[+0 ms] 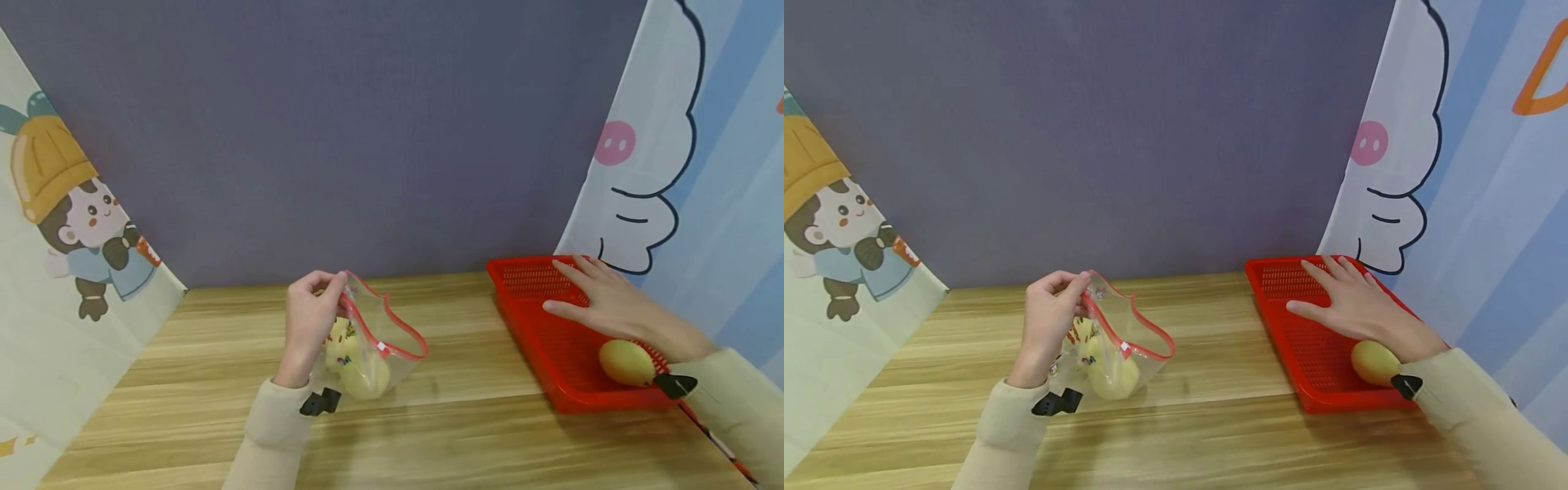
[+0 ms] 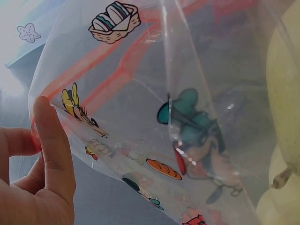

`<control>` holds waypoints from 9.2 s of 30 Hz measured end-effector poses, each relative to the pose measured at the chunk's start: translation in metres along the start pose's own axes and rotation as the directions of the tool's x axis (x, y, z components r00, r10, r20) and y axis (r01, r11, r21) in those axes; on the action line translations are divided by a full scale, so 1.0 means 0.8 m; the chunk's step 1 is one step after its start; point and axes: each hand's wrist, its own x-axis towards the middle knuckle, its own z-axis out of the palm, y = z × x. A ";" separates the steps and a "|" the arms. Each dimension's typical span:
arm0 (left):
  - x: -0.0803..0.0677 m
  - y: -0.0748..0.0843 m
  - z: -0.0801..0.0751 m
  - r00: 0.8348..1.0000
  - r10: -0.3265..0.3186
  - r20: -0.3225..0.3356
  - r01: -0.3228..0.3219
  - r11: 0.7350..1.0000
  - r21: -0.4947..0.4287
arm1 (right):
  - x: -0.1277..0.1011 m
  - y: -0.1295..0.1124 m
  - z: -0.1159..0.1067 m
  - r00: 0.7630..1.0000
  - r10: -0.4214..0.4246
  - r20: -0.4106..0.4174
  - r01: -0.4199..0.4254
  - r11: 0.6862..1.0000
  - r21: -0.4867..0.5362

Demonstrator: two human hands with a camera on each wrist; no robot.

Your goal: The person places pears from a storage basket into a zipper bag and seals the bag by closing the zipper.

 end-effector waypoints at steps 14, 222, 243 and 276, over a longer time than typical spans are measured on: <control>0.002 -0.006 0.001 1.000 -0.006 -0.004 0.006 1.000 -0.010 | -0.009 0.036 0.007 0.999 0.032 0.021 -0.032 0.999 -0.009; 0.015 -0.004 0.017 1.000 -0.016 -0.025 0.016 1.000 0.011 | 0.047 -0.033 -0.017 0.993 -0.066 -0.099 0.095 0.942 0.321; 0.012 0.000 0.016 0.999 -0.015 -0.033 0.015 1.000 0.018 | 0.061 -0.085 0.002 0.969 -0.085 -0.233 0.194 0.847 0.495; 0.003 -0.005 0.036 0.999 -0.006 0.038 0.004 0.999 0.055 | 0.078 -0.131 0.048 0.945 -0.176 -0.276 0.306 0.773 0.555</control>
